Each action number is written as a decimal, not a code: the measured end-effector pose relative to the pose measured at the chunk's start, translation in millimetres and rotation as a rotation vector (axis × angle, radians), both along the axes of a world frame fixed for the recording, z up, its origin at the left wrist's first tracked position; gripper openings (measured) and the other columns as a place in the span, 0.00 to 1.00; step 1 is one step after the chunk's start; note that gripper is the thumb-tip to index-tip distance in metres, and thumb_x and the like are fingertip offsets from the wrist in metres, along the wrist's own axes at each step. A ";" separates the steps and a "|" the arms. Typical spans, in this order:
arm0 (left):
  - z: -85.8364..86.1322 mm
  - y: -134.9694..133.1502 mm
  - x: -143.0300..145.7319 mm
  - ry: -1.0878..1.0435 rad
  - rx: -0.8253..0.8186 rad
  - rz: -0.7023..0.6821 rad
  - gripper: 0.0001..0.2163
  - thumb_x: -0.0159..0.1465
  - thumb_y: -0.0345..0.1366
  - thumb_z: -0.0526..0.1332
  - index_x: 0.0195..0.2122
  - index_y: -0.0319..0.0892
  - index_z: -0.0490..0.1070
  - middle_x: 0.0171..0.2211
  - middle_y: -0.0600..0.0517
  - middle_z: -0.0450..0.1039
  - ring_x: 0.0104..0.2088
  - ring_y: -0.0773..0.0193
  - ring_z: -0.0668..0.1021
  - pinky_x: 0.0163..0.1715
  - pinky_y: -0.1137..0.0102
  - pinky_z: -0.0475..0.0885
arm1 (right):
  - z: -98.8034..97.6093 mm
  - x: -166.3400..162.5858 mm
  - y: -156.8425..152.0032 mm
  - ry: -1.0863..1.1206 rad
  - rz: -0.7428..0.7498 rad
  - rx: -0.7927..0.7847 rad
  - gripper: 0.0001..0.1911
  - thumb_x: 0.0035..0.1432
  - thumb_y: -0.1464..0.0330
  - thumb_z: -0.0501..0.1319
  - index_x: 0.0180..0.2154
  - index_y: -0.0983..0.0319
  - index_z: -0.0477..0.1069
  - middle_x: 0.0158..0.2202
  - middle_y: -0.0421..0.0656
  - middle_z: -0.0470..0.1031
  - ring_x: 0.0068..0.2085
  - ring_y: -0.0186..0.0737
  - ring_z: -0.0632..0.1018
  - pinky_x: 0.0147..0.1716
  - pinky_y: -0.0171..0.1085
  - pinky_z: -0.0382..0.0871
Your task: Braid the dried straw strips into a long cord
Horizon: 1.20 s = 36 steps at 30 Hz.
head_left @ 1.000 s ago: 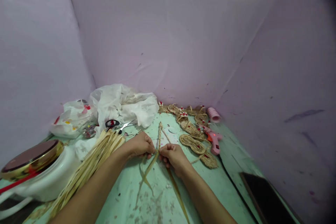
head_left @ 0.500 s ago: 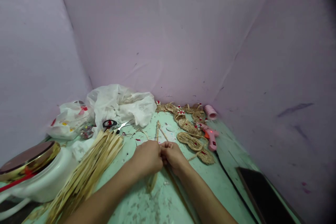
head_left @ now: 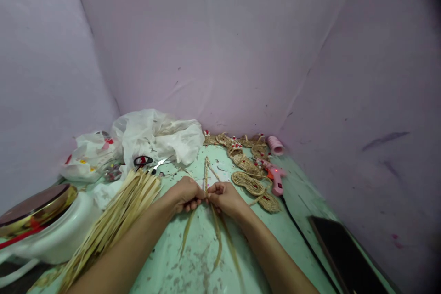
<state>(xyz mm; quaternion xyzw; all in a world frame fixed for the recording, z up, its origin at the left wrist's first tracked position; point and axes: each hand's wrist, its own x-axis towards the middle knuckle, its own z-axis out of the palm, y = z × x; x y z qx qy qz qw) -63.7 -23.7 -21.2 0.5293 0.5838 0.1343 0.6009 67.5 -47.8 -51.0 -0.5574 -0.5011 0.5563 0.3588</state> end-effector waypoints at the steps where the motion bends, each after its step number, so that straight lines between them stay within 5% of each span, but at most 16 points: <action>1: 0.4 -0.7 1.2 0.033 0.030 0.014 0.04 0.41 0.30 0.56 0.12 0.37 0.62 0.07 0.57 0.56 0.08 0.73 0.59 0.08 0.77 0.48 | -1.5 0.5 0.3 -0.110 0.003 0.068 0.02 0.39 0.75 0.55 0.22 0.65 0.65 0.17 0.38 0.68 0.17 0.27 0.62 0.17 0.29 0.53; 4: 3.0 -3.9 5.3 0.043 0.103 0.039 0.07 0.40 0.28 0.54 0.10 0.39 0.56 0.06 0.59 0.52 0.08 0.75 0.55 0.08 0.76 0.44 | 0.6 1.9 -2.5 -0.420 -0.004 0.264 0.04 0.41 0.73 0.56 0.22 0.64 0.69 0.21 0.41 0.72 0.23 0.31 0.68 0.21 0.30 0.55; 8: 6.1 -8.1 9.5 0.009 0.149 0.055 0.08 0.40 0.27 0.54 0.09 0.39 0.54 0.05 0.61 0.47 0.08 0.77 0.52 0.10 0.77 0.43 | 16.7 2.4 -11.0 -0.696 -0.066 0.257 0.05 0.40 0.71 0.58 0.21 0.63 0.72 0.21 0.44 0.73 0.24 0.34 0.68 0.22 0.32 0.52; 14: 5.7 -7.0 8.8 0.037 0.085 0.089 0.06 0.40 0.27 0.54 0.09 0.39 0.56 0.06 0.58 0.52 0.08 0.75 0.54 0.09 0.76 0.45 | 29.2 -4.6 -20.9 -0.666 -0.049 0.128 0.07 0.40 0.70 0.58 0.17 0.64 0.71 0.15 0.44 0.69 0.20 0.33 0.66 0.20 0.32 0.48; 23: -0.6 -4.2 0.2 -0.072 0.077 0.034 0.07 0.38 0.29 0.57 0.11 0.39 0.57 0.08 0.59 0.54 0.09 0.76 0.55 0.09 0.77 0.43 | 28.6 -20.0 -35.4 -0.794 0.008 0.307 0.09 0.41 0.73 0.55 0.21 0.64 0.74 0.21 0.47 0.73 0.21 0.34 0.66 0.21 0.34 0.47; 26: -3.1 -2.4 -3.9 -0.120 0.077 0.021 0.06 0.38 0.30 0.57 0.12 0.39 0.57 0.07 0.60 0.53 0.08 0.77 0.54 0.08 0.77 0.42 | 31.3 -11.0 -31.4 -0.697 0.086 0.256 0.06 0.39 0.73 0.58 0.19 0.63 0.74 0.17 0.43 0.70 0.19 0.33 0.65 0.20 0.33 0.48; 32: -3.8 2.9 -11.5 -0.206 0.045 -0.094 0.08 0.39 0.33 0.58 0.12 0.39 0.58 0.09 0.59 0.55 0.08 0.78 0.54 0.08 0.77 0.40 | 34.5 5.2 -11.7 -0.052 -0.197 -0.109 0.04 0.40 0.74 0.57 0.24 0.64 0.69 0.22 0.40 0.70 0.24 0.33 0.69 0.19 0.30 0.60; 36: -3.2 3.3 -11.1 -0.185 0.052 -0.090 0.06 0.39 0.33 0.57 0.13 0.39 0.59 0.09 0.59 0.56 0.09 0.78 0.53 0.09 0.76 0.40 | 28.8 -1.8 -10.3 0.145 -0.197 -0.197 0.03 0.40 0.76 0.56 0.21 0.65 0.66 0.19 0.39 0.68 0.22 0.31 0.68 0.18 0.30 0.64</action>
